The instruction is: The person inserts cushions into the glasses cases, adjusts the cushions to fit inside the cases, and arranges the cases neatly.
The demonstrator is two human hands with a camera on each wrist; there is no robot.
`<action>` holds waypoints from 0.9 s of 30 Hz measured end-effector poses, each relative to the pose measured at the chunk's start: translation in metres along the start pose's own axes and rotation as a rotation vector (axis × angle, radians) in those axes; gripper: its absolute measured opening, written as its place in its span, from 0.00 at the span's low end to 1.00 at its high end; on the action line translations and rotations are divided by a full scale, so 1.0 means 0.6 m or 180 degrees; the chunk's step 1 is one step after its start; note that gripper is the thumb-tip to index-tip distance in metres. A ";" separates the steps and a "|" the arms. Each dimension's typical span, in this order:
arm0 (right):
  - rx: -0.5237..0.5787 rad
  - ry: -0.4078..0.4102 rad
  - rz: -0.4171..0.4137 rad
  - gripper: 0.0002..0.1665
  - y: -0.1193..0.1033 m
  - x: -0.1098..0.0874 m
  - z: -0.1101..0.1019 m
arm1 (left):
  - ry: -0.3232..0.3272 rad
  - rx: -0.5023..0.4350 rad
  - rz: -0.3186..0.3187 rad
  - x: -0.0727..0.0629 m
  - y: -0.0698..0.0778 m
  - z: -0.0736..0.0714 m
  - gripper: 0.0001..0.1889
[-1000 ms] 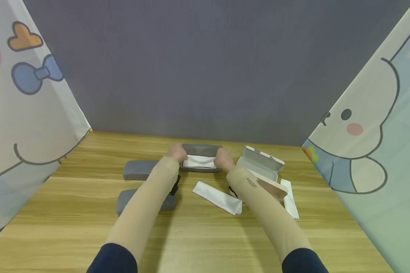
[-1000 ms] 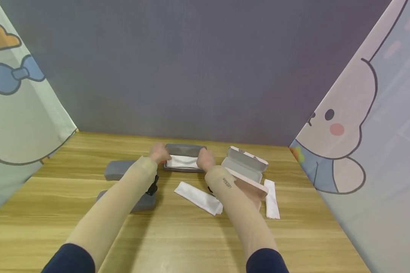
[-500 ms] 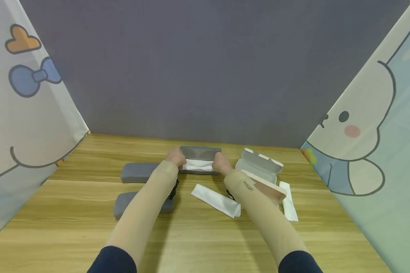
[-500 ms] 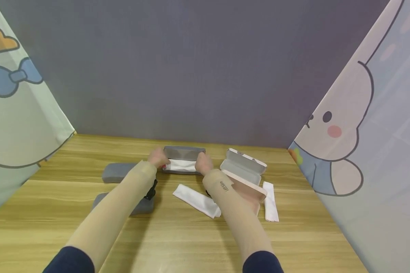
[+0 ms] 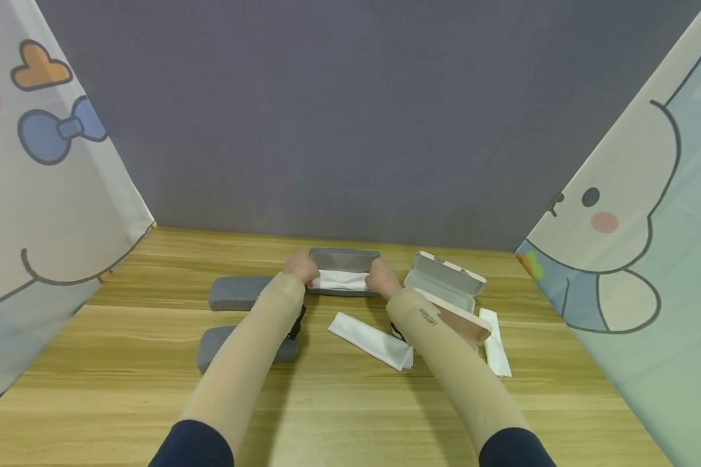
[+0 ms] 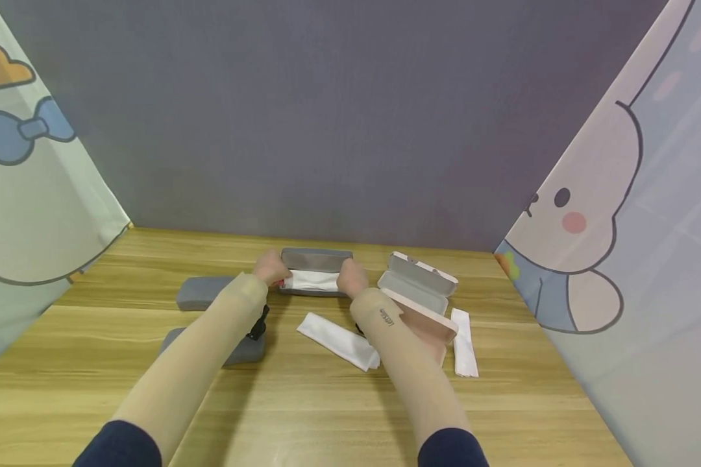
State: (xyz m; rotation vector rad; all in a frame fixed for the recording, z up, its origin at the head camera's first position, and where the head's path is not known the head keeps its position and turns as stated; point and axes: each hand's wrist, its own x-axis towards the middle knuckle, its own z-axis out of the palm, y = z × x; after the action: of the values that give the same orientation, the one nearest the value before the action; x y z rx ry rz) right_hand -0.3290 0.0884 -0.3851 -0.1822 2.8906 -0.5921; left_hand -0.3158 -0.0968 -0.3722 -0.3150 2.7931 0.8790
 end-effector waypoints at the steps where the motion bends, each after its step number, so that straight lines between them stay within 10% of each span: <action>1: -0.0011 0.0010 -0.0001 0.11 0.000 0.000 0.000 | -0.0004 0.0006 0.0000 0.000 0.000 0.000 0.15; 14: 0.0053 0.0088 0.0008 0.18 0.005 -0.004 -0.014 | -0.0051 -0.0189 0.0036 -0.004 -0.002 -0.007 0.14; 27: 0.0572 -0.0023 0.0068 0.21 0.008 -0.016 -0.028 | -0.0399 -0.0767 -0.0051 -0.004 -0.010 -0.014 0.37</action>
State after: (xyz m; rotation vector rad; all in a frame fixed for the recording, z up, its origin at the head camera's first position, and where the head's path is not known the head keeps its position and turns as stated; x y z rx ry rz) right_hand -0.3235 0.1006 -0.3704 -0.1272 2.8089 -0.8403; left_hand -0.3130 -0.1062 -0.3681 -0.3056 2.5701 1.1906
